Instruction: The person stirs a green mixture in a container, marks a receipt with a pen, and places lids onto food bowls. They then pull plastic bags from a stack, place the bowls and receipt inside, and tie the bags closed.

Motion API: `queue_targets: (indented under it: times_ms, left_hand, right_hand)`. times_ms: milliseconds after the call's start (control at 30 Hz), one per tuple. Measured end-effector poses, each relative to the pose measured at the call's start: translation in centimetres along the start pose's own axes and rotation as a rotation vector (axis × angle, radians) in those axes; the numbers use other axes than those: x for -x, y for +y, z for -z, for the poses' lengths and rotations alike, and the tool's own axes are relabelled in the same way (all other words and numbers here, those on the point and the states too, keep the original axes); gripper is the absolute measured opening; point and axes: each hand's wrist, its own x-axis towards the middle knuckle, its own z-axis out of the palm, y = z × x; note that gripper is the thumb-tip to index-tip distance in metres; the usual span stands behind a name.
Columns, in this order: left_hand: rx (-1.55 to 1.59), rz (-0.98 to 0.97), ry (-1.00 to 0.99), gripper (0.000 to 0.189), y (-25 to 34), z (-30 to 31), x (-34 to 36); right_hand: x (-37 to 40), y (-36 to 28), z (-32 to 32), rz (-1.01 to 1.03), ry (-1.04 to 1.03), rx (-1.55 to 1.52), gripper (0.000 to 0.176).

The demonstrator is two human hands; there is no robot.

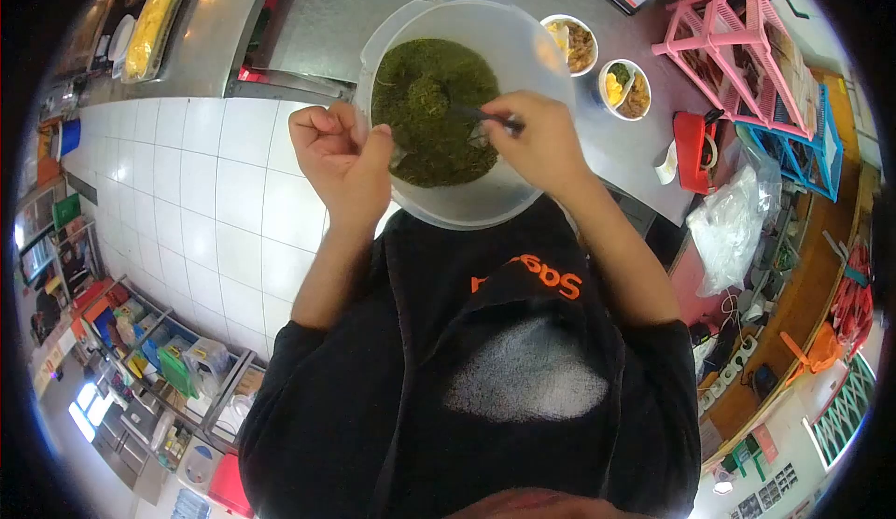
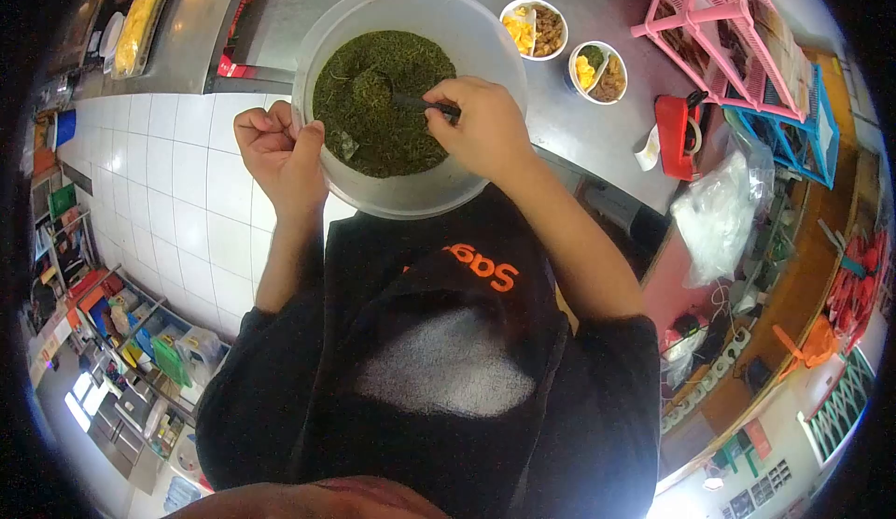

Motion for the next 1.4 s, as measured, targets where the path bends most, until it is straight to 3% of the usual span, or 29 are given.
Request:
queue_targets:
  times_ms: [100, 233, 300, 333, 400, 433, 500, 533, 600, 733, 800, 933, 1000, 1033, 1100, 1167, 1200, 1233, 1267, 1300, 1333, 1367, 1400]
  left_hand:
    - [-0.002, -0.009, 0.015, 0.046, -0.4, -0.3, -0.6]
    - [-0.024, -0.029, 0.06, 0.044, -1.9, -0.1, -2.0]
    - [-0.008, -0.036, 0.05, 0.044, -3.0, 0.5, -2.4]
    - [-0.034, -0.032, 0.059, 0.044, -3.4, 0.7, -2.5]
    - [-0.059, -0.029, 0.064, 0.044, -3.7, 1.0, -2.8]
    - [-0.069, -0.033, 0.097, 0.044, -3.7, 1.0, -2.9]
    - [-0.08, -0.038, 0.125, 0.044, -3.7, 1.3, -3.2]
    - [-0.065, -0.032, 0.137, 0.043, -3.7, 1.6, -3.3]
    - [-0.068, -0.02, 0.165, 0.043, -3.7, 1.9, -3.6]
    - [-0.088, -0.008, 0.196, 0.043, -3.1, 2.1, -3.6]
    - [-0.119, -0.002, 0.23, 0.043, -3.2, 2.1, -4.0]
    - [-0.134, 0.03, 0.25, 0.042, -2.8, 1.7, -4.2]
    - [-0.154, 0.034, 0.207, 0.041, -2.5, 1.1, -4.0]
    - [-0.181, 0.045, 0.177, 0.041, -2.4, 0.6, -3.8]
    - [-0.15, 0.02, 0.107, 0.041, -3.3, -0.1, -3.5]
    - [-0.106, -0.002, 0.018, 0.042, -2.7, -2.0, -3.3]
    - [-0.243, -0.032, 0.015, 0.044, -2.0, -3.3, -2.6]
    - [-0.357, -0.068, -0.002, 0.047, -1.7, -5.1, -2.0]
    - [-0.306, -0.164, -0.058, 0.049, -1.9, -6.0, -2.1]
    - [-0.409, -0.212, -0.147, 0.045, -1.7, -6.0, -2.9]
    - [-0.294, -0.217, -0.151, 0.038, -0.5, -8.2, -2.6]
    - [-0.186, -0.034, -0.269, 0.036, 2.2, -11.0, -1.6]
    - [0.0, -0.026, -0.343, 0.036, 5.1, -16.2, 0.9]
  right_hand:
    - [-0.3, 1.0, 0.6, 0.042, 0.072, -0.186, 0.014]
    - [-0.7, 2.9, 3.6, -0.013, 0.148, -0.214, 0.014]
    - [-1.4, 4.5, 6.1, -0.045, 0.325, -0.071, 0.016]
    - [-1.9, 6.0, 7.4, -0.043, 0.331, -0.068, 0.016]
    - [-3.4, 10.2, 9.3, -0.283, 0.336, 0.07, 0.017]
    - [-4.3, 12.6, 9.5, -0.283, 0.341, 0.07, 0.017]
    - [-5.9, 17.2, 9.4, -0.316, 0.31, 0.38, 0.019]
    - [-6.3, 17.8, 9.0, -0.316, 0.313, 0.378, 0.019]
    - [-7.5, 18.6, 8.2, -0.264, 0.238, 0.69, 0.021]
    - [-8.1, 19.3, 6.1, -0.324, 0.184, 0.834, 0.021]
    - [-7.6, 20.2, 5.1, -0.168, 0.305, 0.886, 0.02]
    - [-6.3, 20.6, 3.7, -0.167, 0.515, 0.756, 0.017]
    - [-4.9, 20.0, 4.1, -0.077, 0.74, 0.407, 0.016]
    - [-3.9, 18.5, 4.8, -0.075, 0.768, 0.407, 0.016]
    - [-1.8, 15.3, 6.1, 0.163, 0.642, 0.107, 0.014]
    - [0.5, 12.7, 7.0, 0.308, 0.457, 0.039, 0.016]
    - [1.7, 11.5, 7.1, 0.333, 0.333, 0.313, 0.023]
    - [3.7, 7.9, 9.0, 0.406, 0.243, 0.311, 0.029]
    - [5.8, 7.6, 9.1, 0.178, 0.066, -0.448, 0.034]
    - [8.2, 8.1, 10.5, 0.638, 0.277, 0.285, 0.052]
    - [12.4, 6.2, 13.1, 0.66, 0.381, 0.298, 0.058]
    - [16.1, 5.8, 15.2, 0.641, 0.398, 0.342, 0.064]
    - [19.9, 5.7, 17.3, 0.619, 0.431, 0.38, 0.069]
